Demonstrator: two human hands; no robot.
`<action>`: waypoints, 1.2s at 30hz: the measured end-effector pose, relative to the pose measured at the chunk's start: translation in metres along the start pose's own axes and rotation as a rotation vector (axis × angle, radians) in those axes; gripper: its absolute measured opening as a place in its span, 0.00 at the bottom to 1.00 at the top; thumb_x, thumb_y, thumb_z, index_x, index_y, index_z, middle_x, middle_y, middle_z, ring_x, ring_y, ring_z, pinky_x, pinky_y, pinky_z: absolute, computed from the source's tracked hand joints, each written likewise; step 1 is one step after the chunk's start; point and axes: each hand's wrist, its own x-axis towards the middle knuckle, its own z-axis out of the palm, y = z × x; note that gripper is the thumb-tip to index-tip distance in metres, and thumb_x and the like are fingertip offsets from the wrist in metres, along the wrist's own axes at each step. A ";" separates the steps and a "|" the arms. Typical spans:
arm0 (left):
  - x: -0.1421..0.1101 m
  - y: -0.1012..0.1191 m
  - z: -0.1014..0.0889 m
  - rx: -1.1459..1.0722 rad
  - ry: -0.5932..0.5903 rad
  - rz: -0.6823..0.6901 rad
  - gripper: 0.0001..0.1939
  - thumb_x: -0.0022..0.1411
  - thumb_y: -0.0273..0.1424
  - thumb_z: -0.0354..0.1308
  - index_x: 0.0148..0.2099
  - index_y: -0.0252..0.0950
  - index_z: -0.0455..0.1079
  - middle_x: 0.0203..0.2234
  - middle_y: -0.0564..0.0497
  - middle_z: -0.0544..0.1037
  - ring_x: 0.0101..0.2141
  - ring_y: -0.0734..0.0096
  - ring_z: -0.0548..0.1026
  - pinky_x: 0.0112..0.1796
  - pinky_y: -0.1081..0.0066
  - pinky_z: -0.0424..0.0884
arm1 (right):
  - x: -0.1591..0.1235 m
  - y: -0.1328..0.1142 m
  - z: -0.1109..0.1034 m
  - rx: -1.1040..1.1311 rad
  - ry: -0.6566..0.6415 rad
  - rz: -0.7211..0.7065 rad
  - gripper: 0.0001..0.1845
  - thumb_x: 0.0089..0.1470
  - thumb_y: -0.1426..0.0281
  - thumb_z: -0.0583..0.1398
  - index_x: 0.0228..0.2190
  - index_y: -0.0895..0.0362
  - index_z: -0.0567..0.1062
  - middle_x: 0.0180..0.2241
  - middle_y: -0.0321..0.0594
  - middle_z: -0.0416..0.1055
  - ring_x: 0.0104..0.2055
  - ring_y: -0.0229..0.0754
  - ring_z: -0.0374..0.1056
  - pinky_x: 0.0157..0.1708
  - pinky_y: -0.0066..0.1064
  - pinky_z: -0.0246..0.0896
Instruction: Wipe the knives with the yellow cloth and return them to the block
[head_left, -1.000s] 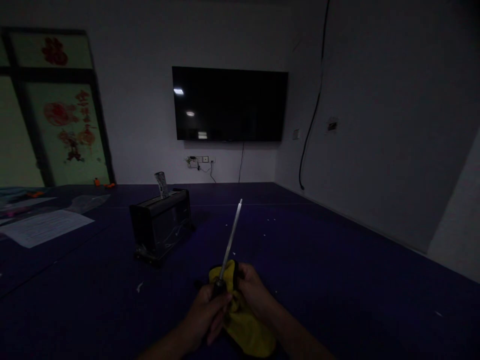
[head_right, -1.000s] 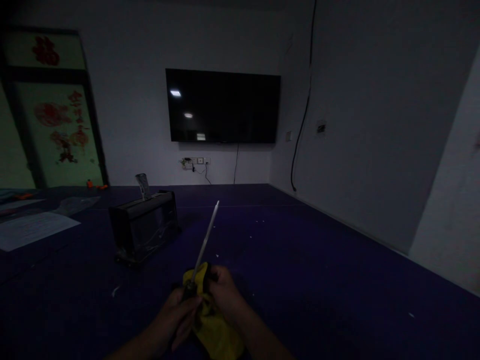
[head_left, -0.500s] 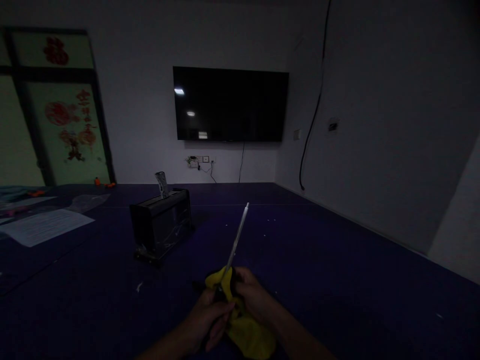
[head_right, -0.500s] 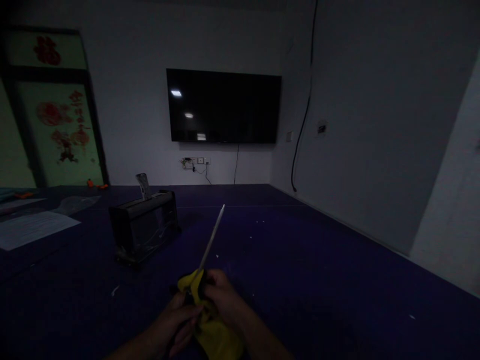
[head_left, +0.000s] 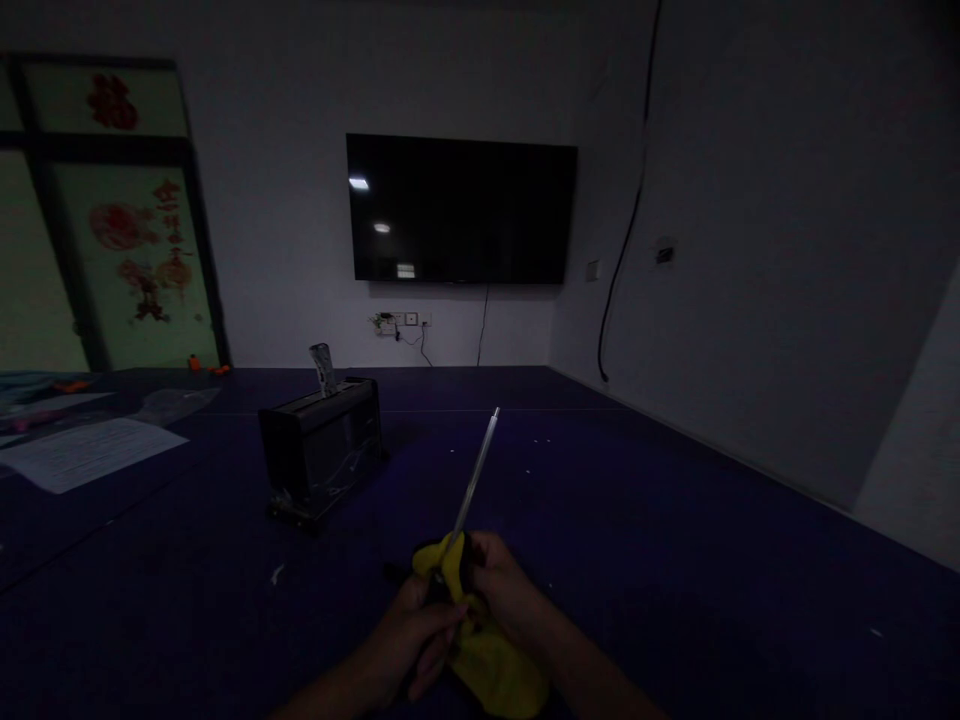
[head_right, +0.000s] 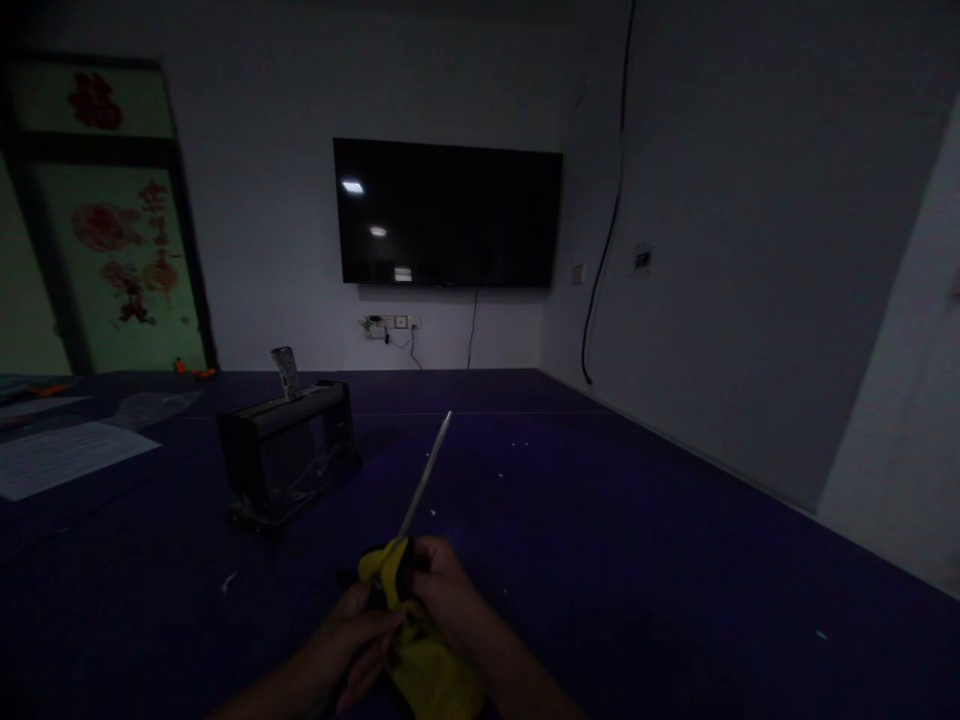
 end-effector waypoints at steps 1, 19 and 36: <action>0.000 -0.001 0.000 -0.001 0.003 -0.002 0.22 0.44 0.48 0.61 0.26 0.36 0.59 0.04 0.64 0.57 0.04 0.83 0.51 0.08 0.81 0.44 | 0.000 0.001 0.000 -0.002 0.028 0.004 0.14 0.33 0.65 0.69 0.23 0.61 0.75 0.20 0.36 0.71 0.23 0.36 0.66 0.27 0.27 0.60; -0.001 0.003 0.002 0.020 0.016 0.020 0.21 0.44 0.47 0.60 0.22 0.35 0.59 0.03 0.62 0.56 0.04 0.83 0.52 0.09 0.79 0.43 | 0.001 -0.003 -0.002 -0.047 -0.075 -0.012 0.12 0.39 0.64 0.67 0.23 0.61 0.77 0.19 0.36 0.71 0.20 0.34 0.65 0.26 0.26 0.59; 0.001 0.000 0.001 -0.060 0.018 0.007 0.19 0.44 0.45 0.59 0.24 0.35 0.60 0.03 0.62 0.57 0.04 0.81 0.52 0.08 0.79 0.44 | 0.003 0.004 -0.010 -0.107 0.018 -0.014 0.19 0.36 0.59 0.69 0.27 0.62 0.78 0.21 0.37 0.72 0.22 0.35 0.65 0.26 0.25 0.59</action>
